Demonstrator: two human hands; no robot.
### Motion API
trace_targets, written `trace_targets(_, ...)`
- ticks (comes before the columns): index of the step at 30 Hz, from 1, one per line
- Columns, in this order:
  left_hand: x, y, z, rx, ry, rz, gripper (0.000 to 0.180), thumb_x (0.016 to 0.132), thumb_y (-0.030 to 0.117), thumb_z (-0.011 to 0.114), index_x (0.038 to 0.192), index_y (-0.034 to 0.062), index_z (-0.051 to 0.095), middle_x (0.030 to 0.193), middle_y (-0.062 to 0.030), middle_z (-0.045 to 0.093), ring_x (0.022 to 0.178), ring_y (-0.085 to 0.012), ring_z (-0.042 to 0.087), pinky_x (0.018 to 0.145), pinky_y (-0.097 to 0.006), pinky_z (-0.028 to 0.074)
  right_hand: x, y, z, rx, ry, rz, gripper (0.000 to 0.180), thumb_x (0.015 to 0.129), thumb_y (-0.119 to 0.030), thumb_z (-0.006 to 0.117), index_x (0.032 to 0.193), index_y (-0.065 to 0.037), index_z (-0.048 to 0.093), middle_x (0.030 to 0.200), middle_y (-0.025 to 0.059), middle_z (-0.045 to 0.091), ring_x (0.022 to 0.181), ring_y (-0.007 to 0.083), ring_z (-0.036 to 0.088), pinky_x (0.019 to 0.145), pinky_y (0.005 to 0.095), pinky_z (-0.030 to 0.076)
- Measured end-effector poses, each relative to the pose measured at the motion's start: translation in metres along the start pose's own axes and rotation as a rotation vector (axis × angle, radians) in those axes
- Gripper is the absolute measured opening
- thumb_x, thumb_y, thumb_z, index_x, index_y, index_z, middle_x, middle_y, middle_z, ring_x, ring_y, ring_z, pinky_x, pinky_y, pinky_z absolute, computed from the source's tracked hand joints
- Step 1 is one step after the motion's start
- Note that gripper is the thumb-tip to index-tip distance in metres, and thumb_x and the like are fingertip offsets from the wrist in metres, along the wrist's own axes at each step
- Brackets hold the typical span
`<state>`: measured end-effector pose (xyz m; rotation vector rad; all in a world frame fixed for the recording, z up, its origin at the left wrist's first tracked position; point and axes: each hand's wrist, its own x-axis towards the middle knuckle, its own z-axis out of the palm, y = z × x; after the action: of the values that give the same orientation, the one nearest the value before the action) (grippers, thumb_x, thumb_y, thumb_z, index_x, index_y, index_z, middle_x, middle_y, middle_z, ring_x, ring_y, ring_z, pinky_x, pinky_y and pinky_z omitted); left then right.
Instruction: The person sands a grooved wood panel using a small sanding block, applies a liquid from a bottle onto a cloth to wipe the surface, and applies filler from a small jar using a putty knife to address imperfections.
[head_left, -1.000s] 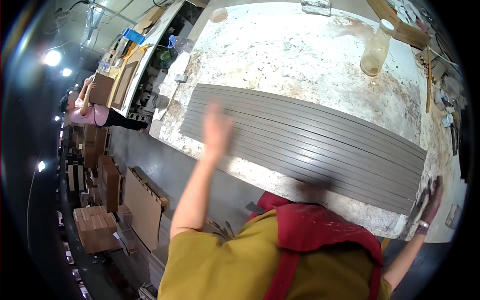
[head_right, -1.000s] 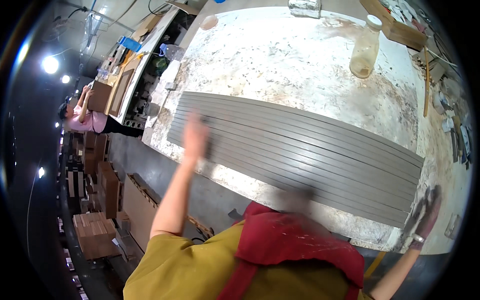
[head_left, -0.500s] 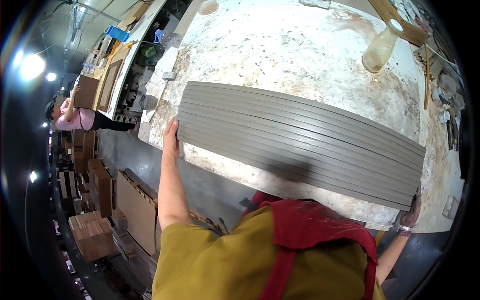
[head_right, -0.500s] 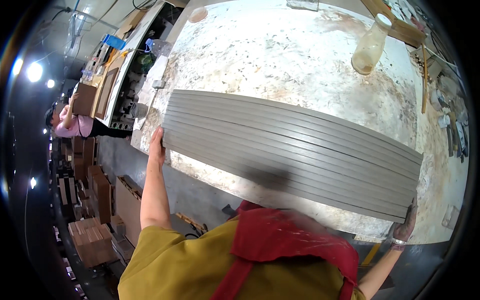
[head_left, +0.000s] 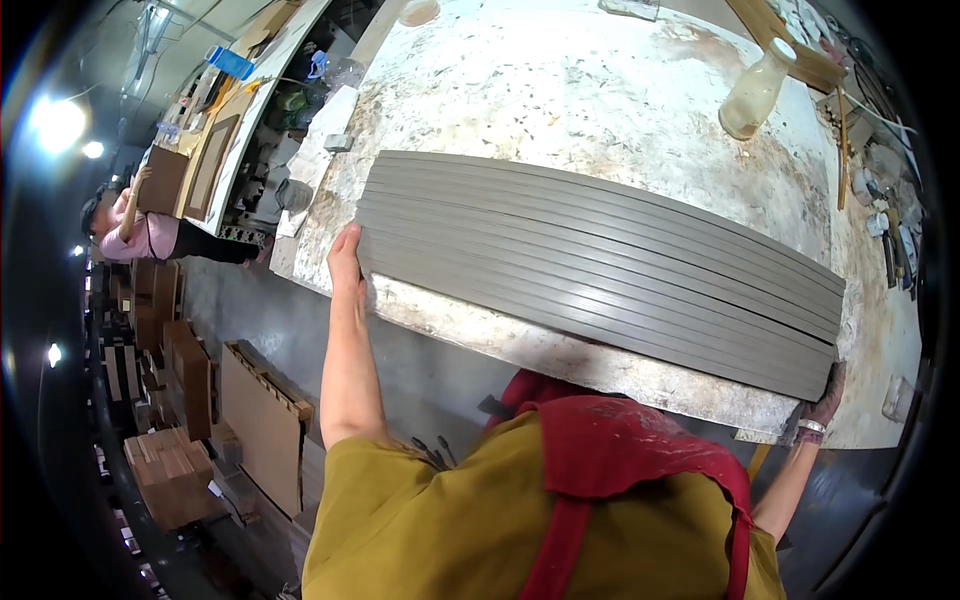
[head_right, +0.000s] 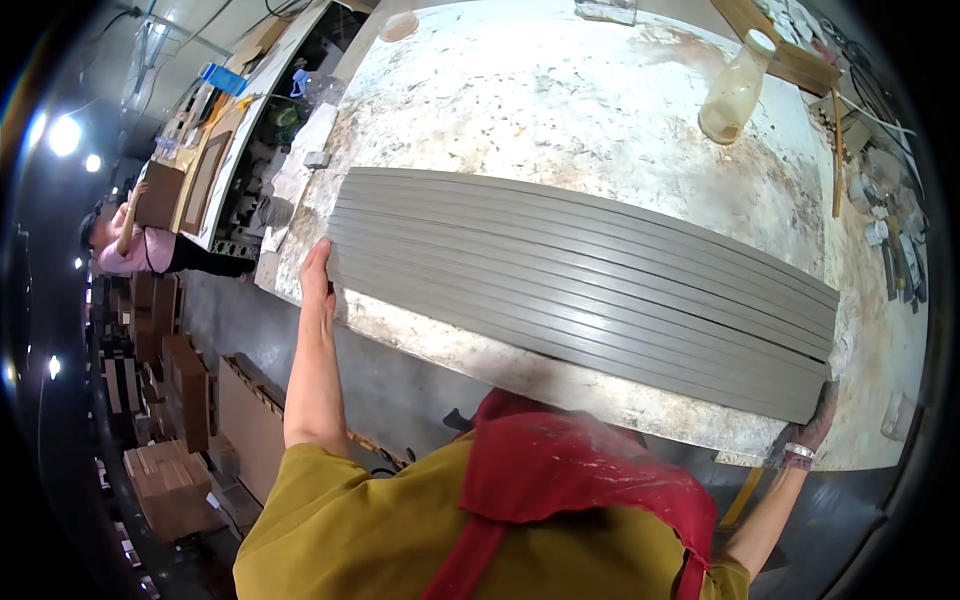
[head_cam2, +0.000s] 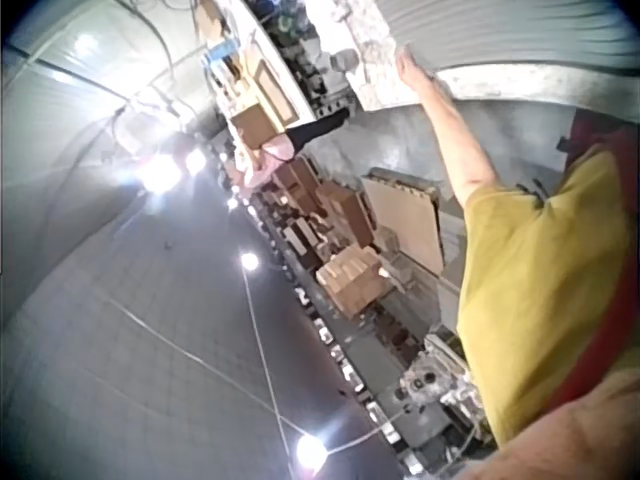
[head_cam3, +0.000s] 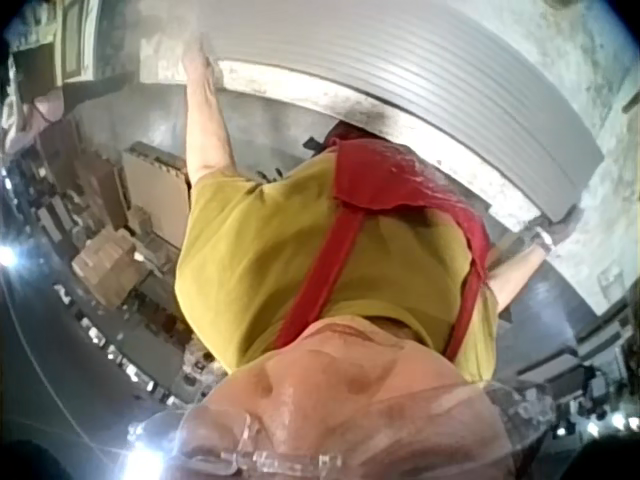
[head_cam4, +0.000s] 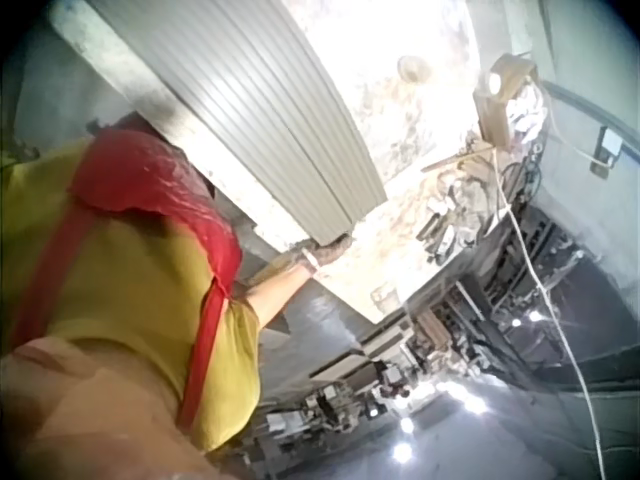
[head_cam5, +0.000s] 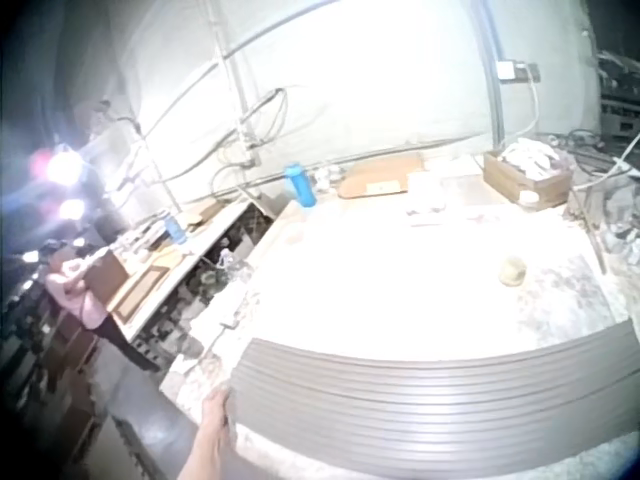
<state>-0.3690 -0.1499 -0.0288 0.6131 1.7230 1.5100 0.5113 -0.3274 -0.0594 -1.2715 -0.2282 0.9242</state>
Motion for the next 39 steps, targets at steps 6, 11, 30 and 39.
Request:
trace_targets(6,-0.005,0.017,-0.001,0.117,0.007,-0.057,0.038,0.087,0.020,0.067,0.119,-0.0012,0.062,0.111,-0.0097,0.066,0.102,-0.0176,0.060,0.090,-0.029,0.046,-0.032,-0.020,-0.016,-0.046,-0.051,0.088,0.052,0.100,-0.037,0.042,0.138,-0.001,0.044,0.137,0.0125,0.049,0.123,0.0233,0.049,0.104,0.0380,0.039)
trace_targets(11,-0.007,0.018,-0.003,-0.032,-0.191,-0.082,0.043,0.093,0.028,0.060,0.125,0.0002,0.056,0.120,-0.0092,0.061,0.110,-0.0197,0.056,0.095,-0.031,0.044,-0.035,0.001,-0.027,-0.099,0.123,-0.002,0.051,0.100,-0.035,0.042,0.139,-0.001,0.042,0.140,0.0116,0.047,0.127,0.0219,0.046,0.107,0.0371,0.036)
trace_targets(30,-0.018,0.054,-0.028,0.418,-0.186,-0.371,0.036,0.088,0.025,0.066,0.110,-0.0036,0.065,0.102,-0.0100,0.067,0.088,-0.0175,0.063,0.077,-0.030,0.050,-0.078,-0.111,0.078,-0.569,0.065,0.451,0.075,0.085,-0.062,0.053,0.128,0.000,0.052,0.115,0.0111,0.059,0.107,0.0209,0.055,0.091,0.0324,0.043)
trace_targets(39,0.036,0.073,-0.003,0.830,-0.241,-0.555,0.053,0.087,0.039,0.058,0.110,-0.0087,0.057,0.103,-0.0173,0.063,0.089,-0.0268,0.062,0.076,-0.039,0.051,-0.015,-0.058,-0.003,-0.846,0.142,0.666,0.079,0.072,-0.074,0.059,0.103,-0.002,0.060,0.089,0.0059,0.051,0.075,0.0219,0.052,0.070,0.0391,0.048)
